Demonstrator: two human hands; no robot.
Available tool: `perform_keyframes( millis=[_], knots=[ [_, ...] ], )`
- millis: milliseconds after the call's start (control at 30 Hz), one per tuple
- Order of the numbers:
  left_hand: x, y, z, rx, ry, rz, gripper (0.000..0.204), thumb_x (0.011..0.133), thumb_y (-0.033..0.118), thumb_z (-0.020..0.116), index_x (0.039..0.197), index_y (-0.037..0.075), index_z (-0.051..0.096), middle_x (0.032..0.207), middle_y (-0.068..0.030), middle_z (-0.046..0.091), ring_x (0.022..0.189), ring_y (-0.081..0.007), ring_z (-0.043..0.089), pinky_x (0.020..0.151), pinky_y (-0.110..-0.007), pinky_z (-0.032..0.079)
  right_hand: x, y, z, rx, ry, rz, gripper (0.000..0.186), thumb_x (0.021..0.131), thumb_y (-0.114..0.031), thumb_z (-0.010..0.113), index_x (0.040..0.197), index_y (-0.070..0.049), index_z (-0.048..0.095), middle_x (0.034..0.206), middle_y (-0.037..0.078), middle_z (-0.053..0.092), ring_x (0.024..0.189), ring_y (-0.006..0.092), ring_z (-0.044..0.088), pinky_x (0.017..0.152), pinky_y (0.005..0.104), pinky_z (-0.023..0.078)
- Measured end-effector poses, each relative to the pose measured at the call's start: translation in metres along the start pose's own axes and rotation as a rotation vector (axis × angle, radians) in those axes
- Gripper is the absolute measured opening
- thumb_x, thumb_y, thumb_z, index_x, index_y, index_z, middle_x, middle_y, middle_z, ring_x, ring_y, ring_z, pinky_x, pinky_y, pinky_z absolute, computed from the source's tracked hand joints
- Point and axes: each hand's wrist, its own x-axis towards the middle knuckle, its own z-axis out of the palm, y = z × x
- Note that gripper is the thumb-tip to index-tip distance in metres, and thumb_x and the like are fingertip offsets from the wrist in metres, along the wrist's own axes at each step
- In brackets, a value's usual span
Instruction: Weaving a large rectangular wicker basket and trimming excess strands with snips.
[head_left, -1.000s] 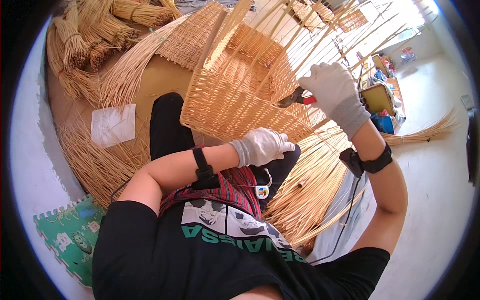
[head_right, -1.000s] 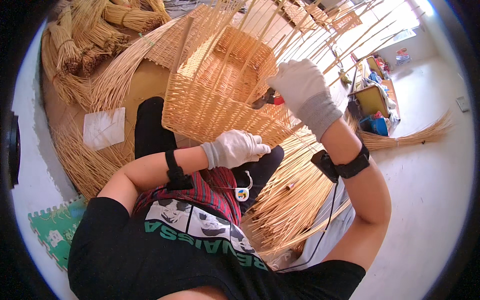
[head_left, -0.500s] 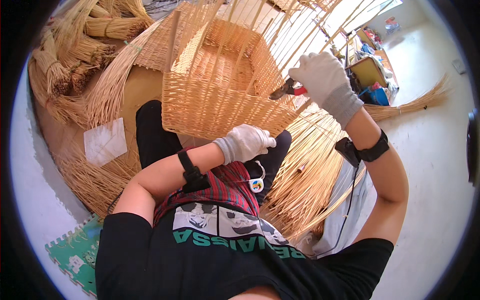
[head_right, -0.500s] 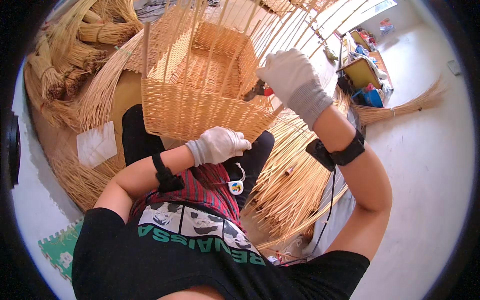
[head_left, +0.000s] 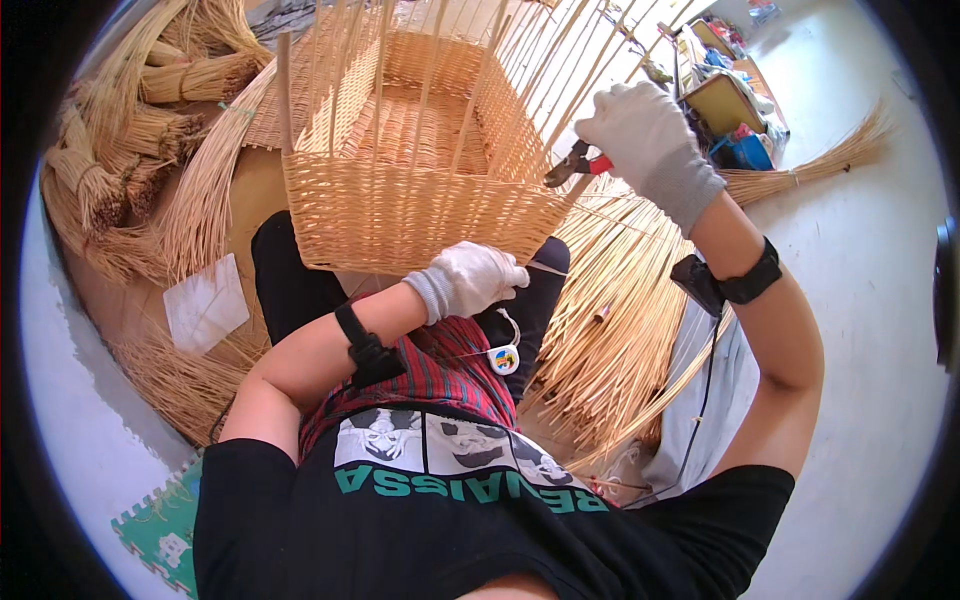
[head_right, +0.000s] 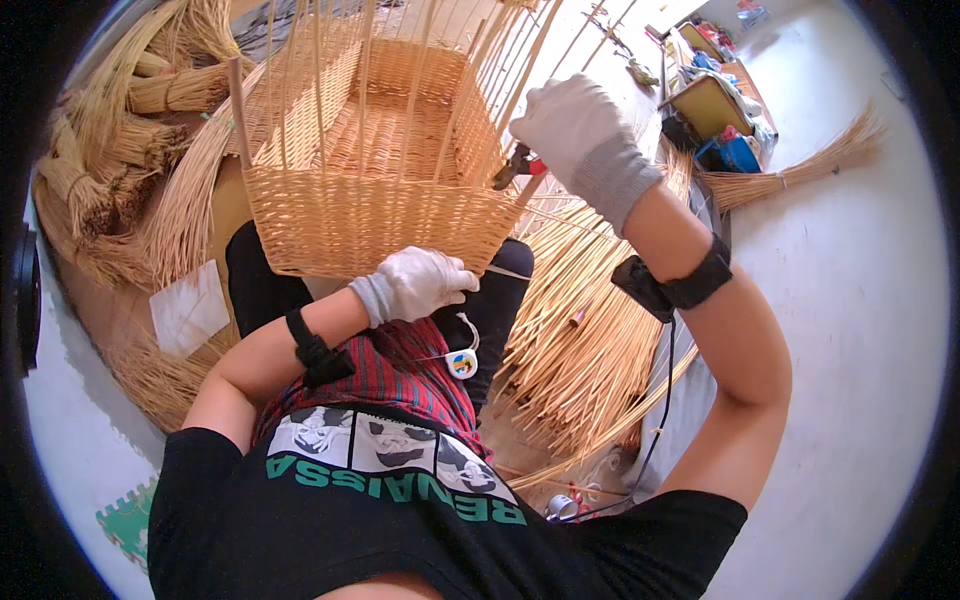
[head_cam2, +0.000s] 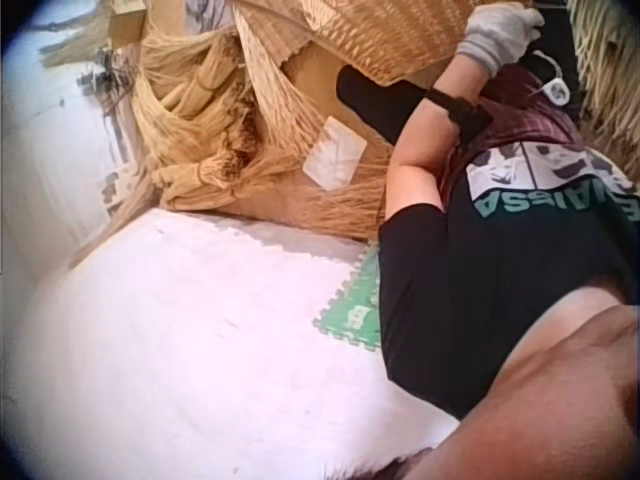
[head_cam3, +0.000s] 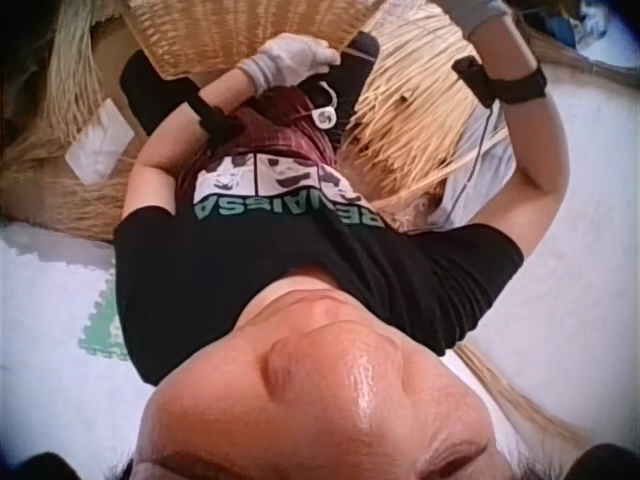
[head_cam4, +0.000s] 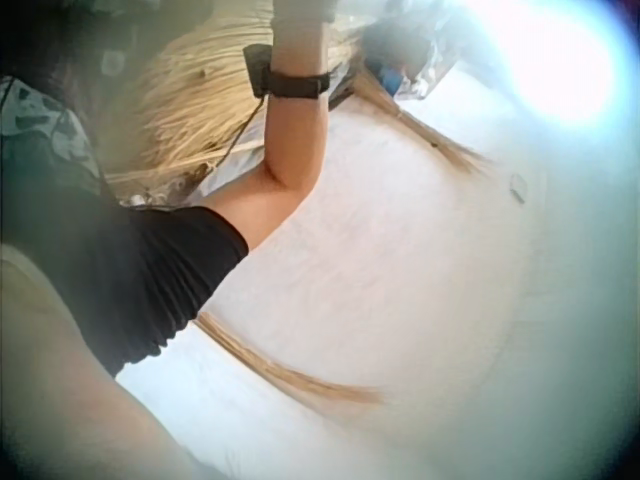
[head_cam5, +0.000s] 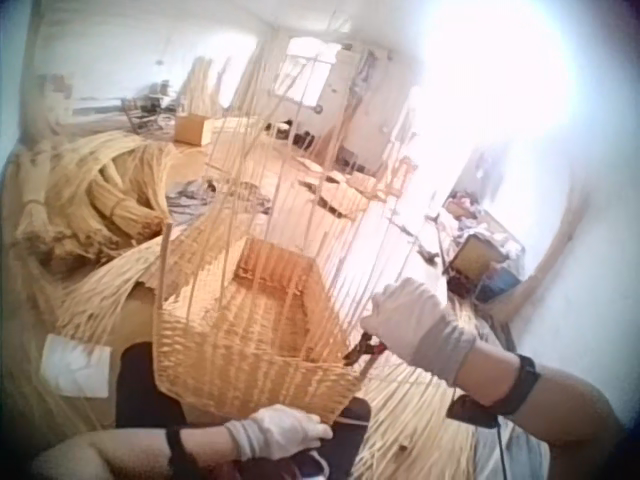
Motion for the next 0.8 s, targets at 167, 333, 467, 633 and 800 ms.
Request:
perform_keyframes(
  millis=[167, 333, 467, 633, 800],
  knots=[
    [0.011, 0.009, 0.003, 0.010, -0.002, 0.022, 0.024, 0.099, 0.028, 0.067, 0.120, 0.016, 0.071, 0.110, -0.0113, 0.073, 0.105, -0.0363, 0.071, 0.089, -0.049, 0.057, 0.016, -0.019, 0.018, 0.011, 0.030, -0.041, 0.016, 0.088, -0.022, 0.075, 0.105, -0.020, 0.076, 0.100, 0.002, 0.067, 0.099, 0.0206, 0.069, 0.084, 0.0372, 0.055],
    [0.007, 0.008, -0.006, 0.122, 0.229, -0.041, 0.023, 0.098, 0.021, 0.065, 0.120, 0.017, 0.071, 0.109, -0.0080, 0.072, 0.100, -0.0324, 0.073, 0.083, -0.045, 0.058, -0.005, -0.015, 0.021, 0.131, -0.031, 0.041, 0.013, 0.087, -0.017, 0.076, 0.100, -0.018, 0.077, 0.099, 0.004, 0.071, 0.098, 0.0232, 0.072, 0.081, 0.0351, 0.059],
    [0.021, 0.004, -0.020, 0.117, 0.822, -0.055, 0.017, 0.100, 0.028, 0.067, 0.112, 0.018, 0.073, 0.106, -0.0058, 0.072, 0.092, -0.0287, 0.073, 0.073, -0.041, 0.059, -0.043, 0.012, 0.026, 0.115, 0.057, 0.138, 0.017, 0.090, -0.018, 0.073, 0.106, -0.023, 0.076, 0.103, 0.004, 0.070, 0.098, 0.0241, 0.072, 0.080, 0.0366, 0.059],
    [0.055, -0.004, -0.029, 0.289, 0.734, -0.224, 0.013, 0.101, 0.029, 0.068, 0.106, 0.017, 0.072, 0.099, -0.0053, 0.068, 0.081, -0.0293, 0.071, 0.068, -0.043, 0.057, -0.070, 0.030, 0.044, 0.065, 0.208, 0.055, 0.036, 0.090, -0.012, 0.067, 0.122, -0.025, 0.073, 0.094, 0.002, 0.061, 0.093, 0.0227, 0.064, 0.085, 0.0374, 0.051],
    [0.067, -0.008, -0.025, 0.279, 0.639, -0.304, 0.016, 0.102, 0.031, 0.065, 0.105, 0.017, 0.071, 0.102, -0.0087, 0.068, 0.084, -0.0304, 0.072, 0.067, -0.044, 0.056, -0.075, 0.019, 0.060, 0.119, 0.275, -0.010, 0.030, 0.089, -0.014, 0.067, 0.118, -0.021, 0.072, 0.094, 0.000, 0.062, 0.098, 0.0192, 0.064, 0.088, 0.0365, 0.051]
  ],
)
